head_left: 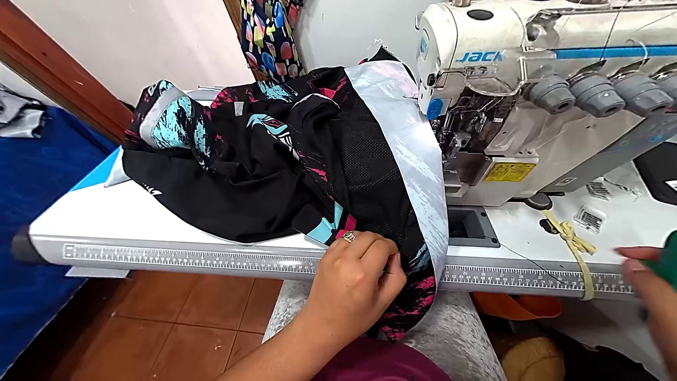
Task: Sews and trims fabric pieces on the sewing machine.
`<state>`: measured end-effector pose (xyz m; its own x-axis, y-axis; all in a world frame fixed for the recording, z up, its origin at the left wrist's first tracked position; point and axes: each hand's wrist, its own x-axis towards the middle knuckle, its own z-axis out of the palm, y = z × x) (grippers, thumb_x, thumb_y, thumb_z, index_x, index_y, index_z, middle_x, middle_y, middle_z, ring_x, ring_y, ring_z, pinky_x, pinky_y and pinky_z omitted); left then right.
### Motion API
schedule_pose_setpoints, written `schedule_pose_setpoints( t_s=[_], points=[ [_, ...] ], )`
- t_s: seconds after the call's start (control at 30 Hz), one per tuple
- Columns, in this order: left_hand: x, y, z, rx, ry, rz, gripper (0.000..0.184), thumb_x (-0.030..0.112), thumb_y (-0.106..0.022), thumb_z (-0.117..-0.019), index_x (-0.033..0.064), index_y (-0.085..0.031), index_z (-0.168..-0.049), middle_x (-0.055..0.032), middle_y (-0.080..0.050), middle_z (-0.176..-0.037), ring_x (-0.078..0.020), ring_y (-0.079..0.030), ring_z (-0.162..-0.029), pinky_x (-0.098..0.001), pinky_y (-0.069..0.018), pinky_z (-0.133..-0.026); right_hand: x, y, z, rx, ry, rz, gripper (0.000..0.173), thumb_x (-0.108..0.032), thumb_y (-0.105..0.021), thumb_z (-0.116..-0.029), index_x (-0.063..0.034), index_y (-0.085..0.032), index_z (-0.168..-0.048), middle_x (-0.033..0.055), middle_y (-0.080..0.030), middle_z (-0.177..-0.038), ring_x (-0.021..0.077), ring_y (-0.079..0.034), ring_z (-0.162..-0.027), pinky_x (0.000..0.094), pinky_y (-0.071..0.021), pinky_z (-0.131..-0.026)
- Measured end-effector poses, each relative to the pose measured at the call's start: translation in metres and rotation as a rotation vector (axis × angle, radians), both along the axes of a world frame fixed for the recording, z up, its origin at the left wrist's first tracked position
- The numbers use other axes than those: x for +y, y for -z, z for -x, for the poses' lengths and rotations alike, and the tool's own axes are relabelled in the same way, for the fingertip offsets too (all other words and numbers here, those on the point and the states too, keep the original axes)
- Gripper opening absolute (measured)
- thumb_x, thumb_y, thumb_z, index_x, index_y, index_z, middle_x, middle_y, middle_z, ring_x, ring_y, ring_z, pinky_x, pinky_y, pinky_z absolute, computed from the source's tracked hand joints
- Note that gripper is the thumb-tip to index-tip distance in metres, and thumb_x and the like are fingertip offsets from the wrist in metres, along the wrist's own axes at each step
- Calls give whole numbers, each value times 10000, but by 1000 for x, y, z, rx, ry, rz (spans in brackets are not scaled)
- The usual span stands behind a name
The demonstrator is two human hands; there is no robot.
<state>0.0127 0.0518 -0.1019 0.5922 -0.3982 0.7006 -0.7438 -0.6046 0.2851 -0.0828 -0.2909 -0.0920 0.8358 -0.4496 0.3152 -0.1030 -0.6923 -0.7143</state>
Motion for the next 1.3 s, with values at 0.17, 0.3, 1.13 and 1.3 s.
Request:
schedule_pose_setpoints(
  t_s=[0.17, 0.3, 1.13, 1.3],
  points=[
    [4, 3, -2, 31, 39, 41, 120, 144, -598, -928, 83, -697, -897, -19, -717, -924, -69, -685, -852, -215, -566, -723, 122, 3, 5, -28, -768, -814, 230, -223, -617, -1027, -214, -713, -1236, -115, -690, -1194, -36, -639, -779, 166, -558, -637],
    [7, 0, -1, 70, 60, 83, 116, 136, -607, -925, 77, -705, -905, -14, -714, -920, -39, -677, -874, -168, -561, -758, 172, 7, 3, 183, -901, -1118, 207, -248, -473, -1090, -119, -615, -1167, -49, -651, -1105, -13, -593, -772, 189, -517, -644],
    [11, -2, 6, 178, 147, 184, 97, 109, -589, -971, 42, -659, -964, -12, -692, -913, -2, -673, -811, -151, -590, -735, 196, 16, -27, 227, -728, -1324, 269, -319, -378, -1105, -124, -552, -1168, -51, -569, -908, 8, -553, -698, 143, -468, -593],
    [11, -1, 7, 146, 156, 169, 61, 92, -590, -969, 45, -629, -962, -25, -695, -947, -14, -685, -864, -157, -595, -766, 195, 16, -28, 247, -718, -1374, 273, -326, -389, -1101, -124, -566, -1149, -33, -576, -890, 24, -560, -692, 152, -471, -583]
  ],
)
